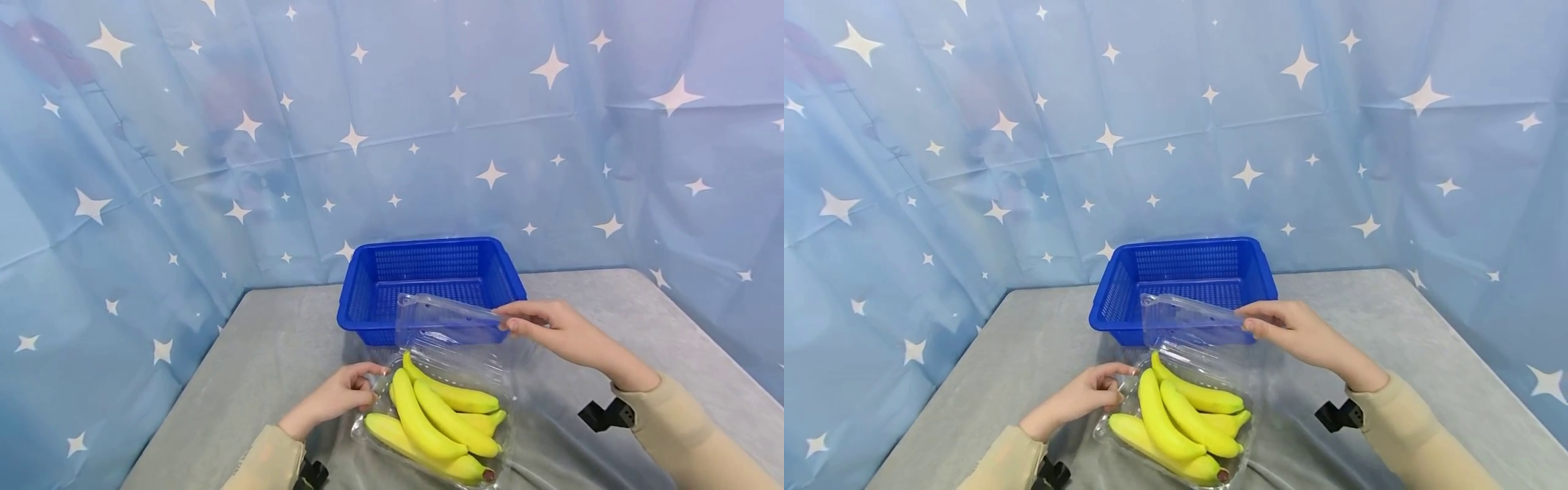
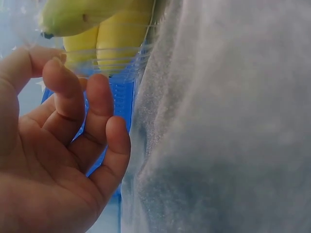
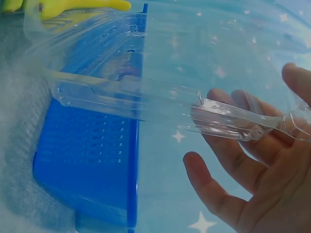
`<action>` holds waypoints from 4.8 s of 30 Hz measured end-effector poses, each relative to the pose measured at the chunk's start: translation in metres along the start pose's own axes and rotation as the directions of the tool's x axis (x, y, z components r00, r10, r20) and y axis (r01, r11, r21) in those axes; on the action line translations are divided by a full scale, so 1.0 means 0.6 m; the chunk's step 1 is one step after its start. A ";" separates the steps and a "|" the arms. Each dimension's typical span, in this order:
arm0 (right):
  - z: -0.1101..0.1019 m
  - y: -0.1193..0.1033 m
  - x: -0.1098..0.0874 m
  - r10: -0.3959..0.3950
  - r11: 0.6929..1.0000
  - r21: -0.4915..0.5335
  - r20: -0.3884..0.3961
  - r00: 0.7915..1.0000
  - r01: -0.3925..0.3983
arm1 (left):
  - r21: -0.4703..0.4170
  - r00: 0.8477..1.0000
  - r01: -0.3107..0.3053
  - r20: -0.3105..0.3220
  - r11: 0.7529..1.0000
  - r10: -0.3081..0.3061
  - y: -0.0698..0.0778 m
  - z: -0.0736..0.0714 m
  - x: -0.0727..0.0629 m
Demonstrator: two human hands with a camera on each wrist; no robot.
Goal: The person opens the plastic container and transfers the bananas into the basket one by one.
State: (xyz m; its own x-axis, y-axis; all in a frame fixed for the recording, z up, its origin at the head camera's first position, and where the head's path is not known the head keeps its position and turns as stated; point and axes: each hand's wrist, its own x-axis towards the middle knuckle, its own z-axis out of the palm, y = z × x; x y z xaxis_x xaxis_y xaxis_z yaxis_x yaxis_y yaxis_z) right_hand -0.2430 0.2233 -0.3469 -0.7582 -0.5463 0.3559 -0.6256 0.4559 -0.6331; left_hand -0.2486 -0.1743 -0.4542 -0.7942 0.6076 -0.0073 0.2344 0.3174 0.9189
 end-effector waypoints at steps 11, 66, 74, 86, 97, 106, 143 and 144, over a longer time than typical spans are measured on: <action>-0.002 0.007 -0.004 0.018 0.998 0.068 0.026 0.999 -0.020 | 0.020 1.000 0.001 0.008 1.000 -0.001 -0.002 -0.004 0.001; -0.011 0.050 -0.055 0.097 0.923 0.353 0.167 0.981 -0.151 | 0.069 0.995 0.011 -0.098 0.998 -0.004 0.021 -0.015 0.003; -0.014 0.054 -0.065 0.081 0.916 0.373 0.194 0.978 -0.149 | 0.083 0.991 0.012 -0.137 0.997 0.000 -0.009 -0.022 0.017; -0.015 0.056 -0.068 0.063 0.902 0.401 0.239 0.969 -0.158 | 0.084 0.989 0.024 -0.147 0.996 -0.012 0.024 -0.020 0.012; -0.012 0.068 -0.078 0.009 0.866 0.477 0.283 0.959 -0.149 | 0.076 0.987 0.026 -0.161 0.997 -0.013 -0.008 -0.028 0.025; -0.007 0.078 -0.085 -0.066 0.828 0.544 0.340 0.938 -0.139 | 0.092 0.986 0.022 -0.166 0.996 -0.006 -0.019 -0.035 0.036; 0.018 0.098 -0.112 -0.168 0.712 0.653 0.515 0.840 -0.258 | 0.134 0.982 0.018 -0.187 0.991 0.007 -0.014 -0.053 0.069; 0.018 0.097 -0.113 -0.162 0.713 0.649 0.520 0.839 -0.265 | 0.134 0.982 0.018 -0.189 0.991 0.007 -0.015 -0.053 0.070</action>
State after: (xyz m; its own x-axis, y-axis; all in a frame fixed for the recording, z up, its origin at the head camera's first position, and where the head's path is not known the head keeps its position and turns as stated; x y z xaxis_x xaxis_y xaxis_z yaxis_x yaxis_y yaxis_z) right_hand -0.2264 0.2791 -0.4156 -0.4392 -0.8973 0.0437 -0.1261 0.0134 -0.9919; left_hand -0.3018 -0.1744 -0.4501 -0.8841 0.4614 0.0741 0.2928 0.4234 0.8573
